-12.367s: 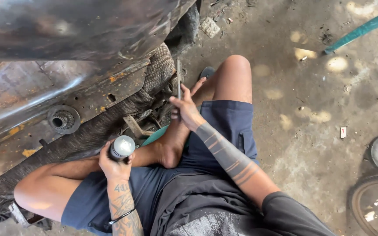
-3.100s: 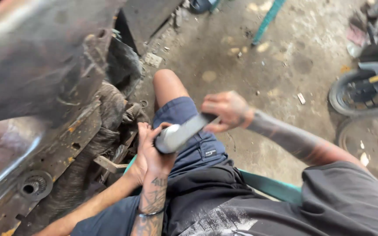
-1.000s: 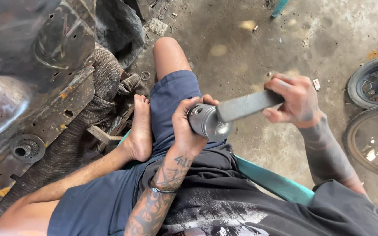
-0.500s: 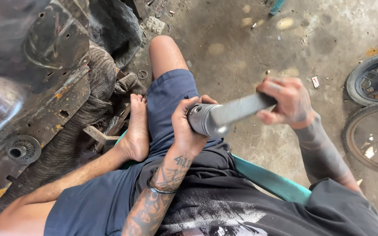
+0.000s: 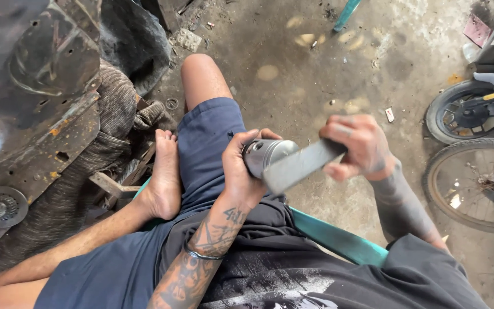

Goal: The person sits cross-legged and cleans a cylindrical metal piston using a white cloth and a metal file. They wipe the exterior and interior surfaces of the piston, then use the file to scrape the surface, repeating the process of wiping and filing.

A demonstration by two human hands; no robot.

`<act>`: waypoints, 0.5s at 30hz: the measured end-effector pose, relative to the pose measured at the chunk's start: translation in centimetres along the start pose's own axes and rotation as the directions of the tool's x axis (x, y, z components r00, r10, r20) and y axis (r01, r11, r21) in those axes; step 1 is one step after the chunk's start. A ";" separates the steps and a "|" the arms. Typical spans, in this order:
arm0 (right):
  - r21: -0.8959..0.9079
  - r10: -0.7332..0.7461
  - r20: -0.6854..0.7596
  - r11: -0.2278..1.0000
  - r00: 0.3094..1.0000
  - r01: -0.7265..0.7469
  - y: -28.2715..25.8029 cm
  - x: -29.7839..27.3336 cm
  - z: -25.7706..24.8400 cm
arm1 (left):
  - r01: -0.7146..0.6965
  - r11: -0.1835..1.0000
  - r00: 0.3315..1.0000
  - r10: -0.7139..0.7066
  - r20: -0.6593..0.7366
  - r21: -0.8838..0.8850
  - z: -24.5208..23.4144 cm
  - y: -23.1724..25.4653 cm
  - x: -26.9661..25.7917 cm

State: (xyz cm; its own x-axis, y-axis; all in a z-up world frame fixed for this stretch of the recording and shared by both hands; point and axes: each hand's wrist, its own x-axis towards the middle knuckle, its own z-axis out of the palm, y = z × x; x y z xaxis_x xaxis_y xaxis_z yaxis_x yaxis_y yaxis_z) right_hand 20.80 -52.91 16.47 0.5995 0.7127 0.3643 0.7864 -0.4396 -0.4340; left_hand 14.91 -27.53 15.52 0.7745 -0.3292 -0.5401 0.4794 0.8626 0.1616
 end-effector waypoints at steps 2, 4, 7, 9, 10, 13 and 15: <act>0.012 0.013 -0.025 1.000 1.000 -0.012 1.1 -0.6 0.2 | 0.001 1.000 1.000 -0.001 -0.004 -0.009 0.3 -0.1 0.1; -0.012 0.025 -0.071 1.000 0.997 -0.026 1.9 -0.2 -0.2 | -0.028 0.999 0.999 0.027 -0.026 -0.033 0.1 -0.2 0.6; 0.044 0.035 -0.029 0.998 0.999 -0.033 -0.1 -0.4 -0.1 | 0.007 1.000 0.999 -0.007 -0.034 0.022 0.2 0.0 0.7; 0.062 0.065 -0.046 0.996 0.997 -0.062 1.7 -1.2 0.4 | 0.024 1.000 0.999 -0.024 -0.035 0.008 0.5 -0.1 0.6; 0.110 0.098 -0.064 0.990 0.993 -0.091 2.4 -1.4 1.0 | 0.035 0.999 0.997 -0.035 -0.063 -0.003 0.3 0.0 0.2; 0.066 0.092 -0.060 0.994 0.994 -0.088 1.7 -1.0 -0.1 | 0.014 1.000 0.996 -0.014 -0.085 -0.006 1.4 0.3 0.0; 0.087 0.081 -0.033 0.993 0.996 -0.078 0.9 -0.6 -0.2 | 0.016 1.000 0.995 -0.016 -0.096 -0.009 0.8 0.1 0.3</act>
State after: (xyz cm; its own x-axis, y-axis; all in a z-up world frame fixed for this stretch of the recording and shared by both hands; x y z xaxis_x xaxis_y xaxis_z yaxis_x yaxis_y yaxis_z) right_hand 21.21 -53.81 16.02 0.6660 0.6562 0.3549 0.7212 -0.4447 -0.5311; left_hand 15.49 -27.85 16.03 0.7234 -0.3049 -0.6195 0.4877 0.8607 0.1459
